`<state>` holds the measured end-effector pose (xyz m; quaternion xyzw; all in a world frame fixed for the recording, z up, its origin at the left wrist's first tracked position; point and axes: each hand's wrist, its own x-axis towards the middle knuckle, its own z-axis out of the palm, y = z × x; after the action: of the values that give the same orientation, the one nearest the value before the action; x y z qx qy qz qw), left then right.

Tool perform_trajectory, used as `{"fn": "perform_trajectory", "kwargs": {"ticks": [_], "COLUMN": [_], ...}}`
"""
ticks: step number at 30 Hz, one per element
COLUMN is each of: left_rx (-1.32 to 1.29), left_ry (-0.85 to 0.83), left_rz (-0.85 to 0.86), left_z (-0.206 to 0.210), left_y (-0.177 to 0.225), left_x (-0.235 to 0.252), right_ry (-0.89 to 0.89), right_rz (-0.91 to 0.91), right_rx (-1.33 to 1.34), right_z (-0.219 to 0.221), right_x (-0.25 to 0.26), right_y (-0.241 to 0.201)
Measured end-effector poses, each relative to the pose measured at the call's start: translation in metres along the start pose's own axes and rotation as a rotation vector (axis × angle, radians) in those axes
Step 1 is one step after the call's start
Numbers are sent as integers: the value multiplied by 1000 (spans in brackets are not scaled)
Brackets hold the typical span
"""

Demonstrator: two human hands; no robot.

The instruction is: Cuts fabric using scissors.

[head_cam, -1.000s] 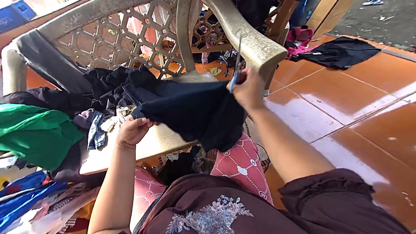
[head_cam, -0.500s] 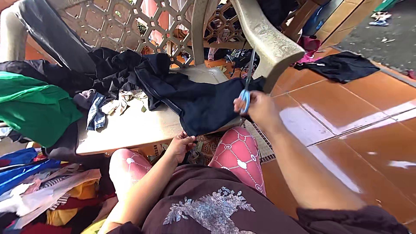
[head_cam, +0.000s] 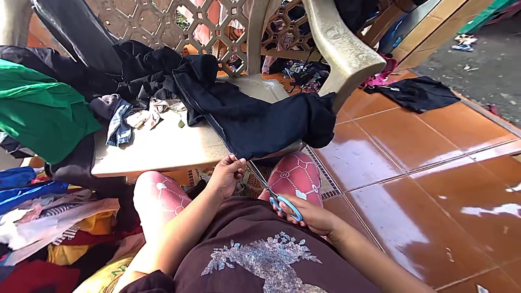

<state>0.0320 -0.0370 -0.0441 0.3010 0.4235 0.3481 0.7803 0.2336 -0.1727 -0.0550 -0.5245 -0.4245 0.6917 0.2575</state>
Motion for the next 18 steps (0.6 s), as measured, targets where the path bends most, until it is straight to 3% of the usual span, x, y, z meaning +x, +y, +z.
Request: {"fn": "perform_trajectory", "kwargs": {"ticks": [18], "left_rx": [-6], "left_ry": [-165], "left_rz": [99], "left_z": [-6], "left_y": [-13], "left_x": [-15], "right_ry": [62], "right_rz": [-166], "right_rx": [127], "right_z": [32], "right_x": [22], "right_y": [-19]}}
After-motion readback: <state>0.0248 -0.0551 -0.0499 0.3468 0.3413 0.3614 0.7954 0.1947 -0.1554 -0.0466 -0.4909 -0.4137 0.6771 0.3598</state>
